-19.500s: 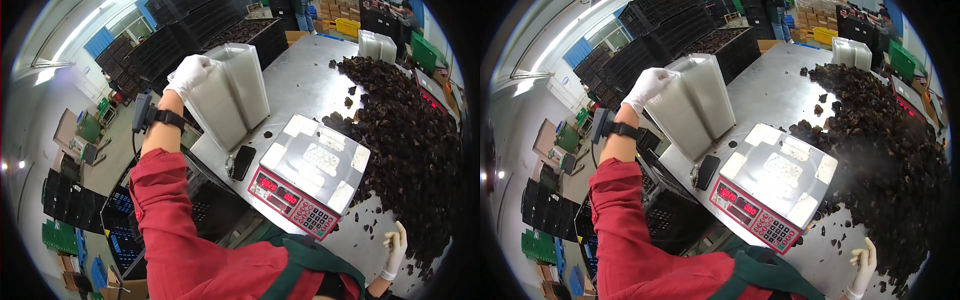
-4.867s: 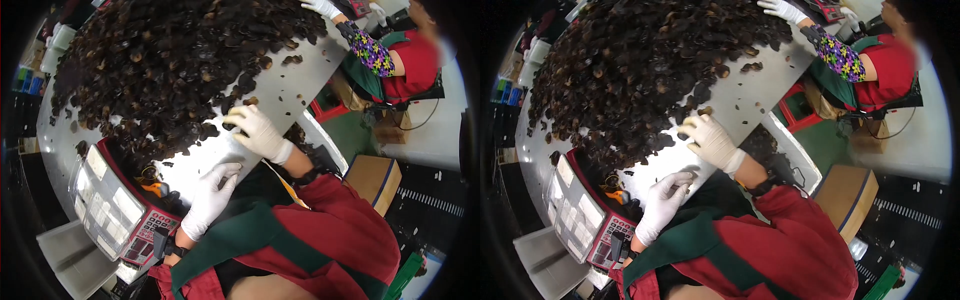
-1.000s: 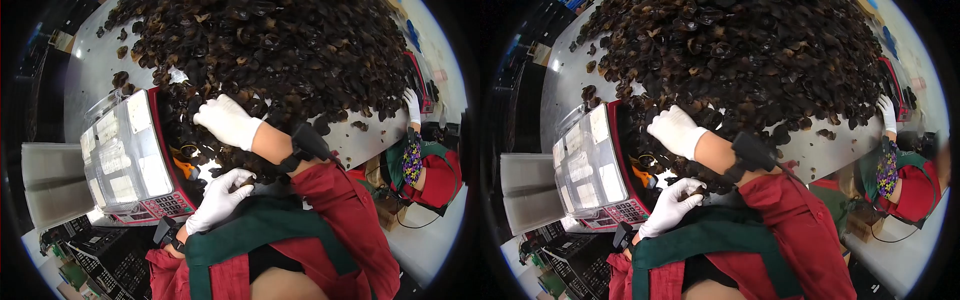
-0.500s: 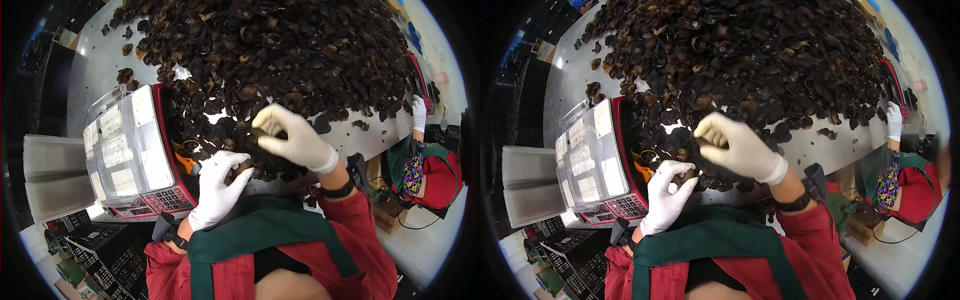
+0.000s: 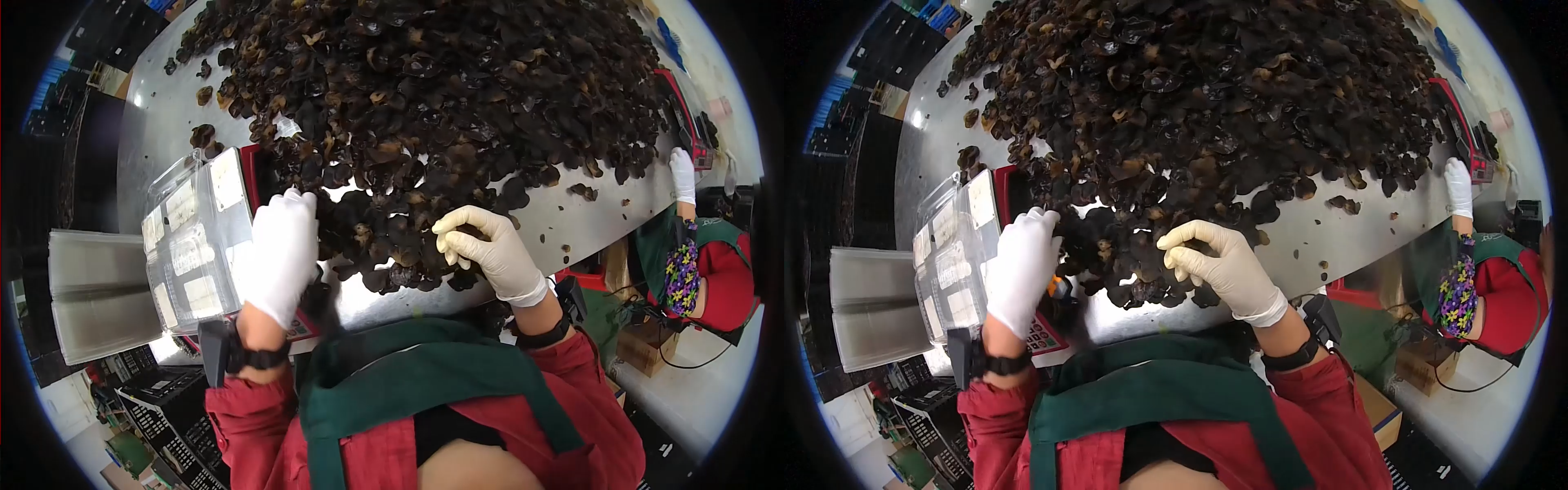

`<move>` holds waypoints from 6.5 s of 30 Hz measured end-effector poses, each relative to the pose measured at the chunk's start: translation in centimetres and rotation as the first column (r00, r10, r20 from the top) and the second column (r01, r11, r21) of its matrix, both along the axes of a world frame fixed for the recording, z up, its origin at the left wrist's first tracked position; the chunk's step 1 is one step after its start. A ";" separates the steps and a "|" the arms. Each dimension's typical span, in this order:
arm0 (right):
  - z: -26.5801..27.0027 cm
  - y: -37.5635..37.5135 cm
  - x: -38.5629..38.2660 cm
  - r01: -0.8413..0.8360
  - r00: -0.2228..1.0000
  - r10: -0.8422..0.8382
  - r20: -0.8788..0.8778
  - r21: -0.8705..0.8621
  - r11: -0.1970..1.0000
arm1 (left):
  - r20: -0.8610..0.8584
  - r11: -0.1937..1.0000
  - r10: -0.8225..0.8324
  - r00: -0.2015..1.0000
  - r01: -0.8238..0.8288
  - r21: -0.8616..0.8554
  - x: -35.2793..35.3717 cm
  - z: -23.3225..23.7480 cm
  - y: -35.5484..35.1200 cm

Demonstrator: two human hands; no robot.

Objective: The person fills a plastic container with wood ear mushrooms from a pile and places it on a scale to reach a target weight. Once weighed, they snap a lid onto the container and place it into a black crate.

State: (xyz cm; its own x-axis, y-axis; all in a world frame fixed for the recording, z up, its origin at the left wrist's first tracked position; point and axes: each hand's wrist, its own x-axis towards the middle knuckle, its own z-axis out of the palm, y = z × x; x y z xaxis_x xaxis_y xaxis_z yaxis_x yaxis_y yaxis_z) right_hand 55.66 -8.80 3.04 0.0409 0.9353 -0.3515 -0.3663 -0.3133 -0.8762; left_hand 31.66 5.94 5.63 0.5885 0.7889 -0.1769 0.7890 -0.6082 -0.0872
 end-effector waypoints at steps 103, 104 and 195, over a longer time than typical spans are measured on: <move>3.8 -15.1 12.6 -0.201 0.466 0.411 0.784 -0.358 0.912 | 0.678 0.966 -0.229 0.699 0.250 0.068 10.0 -2.9 -3.4; 3.9 -15.4 12.6 -0.112 0.437 0.436 0.787 -0.434 0.894 | 0.653 0.980 -0.198 0.731 0.165 0.112 9.6 -3.9 -2.0; -2.3 -9.8 11.8 0.305 0.923 -0.286 0.259 -0.036 0.952 | 0.631 0.976 -0.154 0.760 0.216 -0.022 9.1 -5.2 -1.9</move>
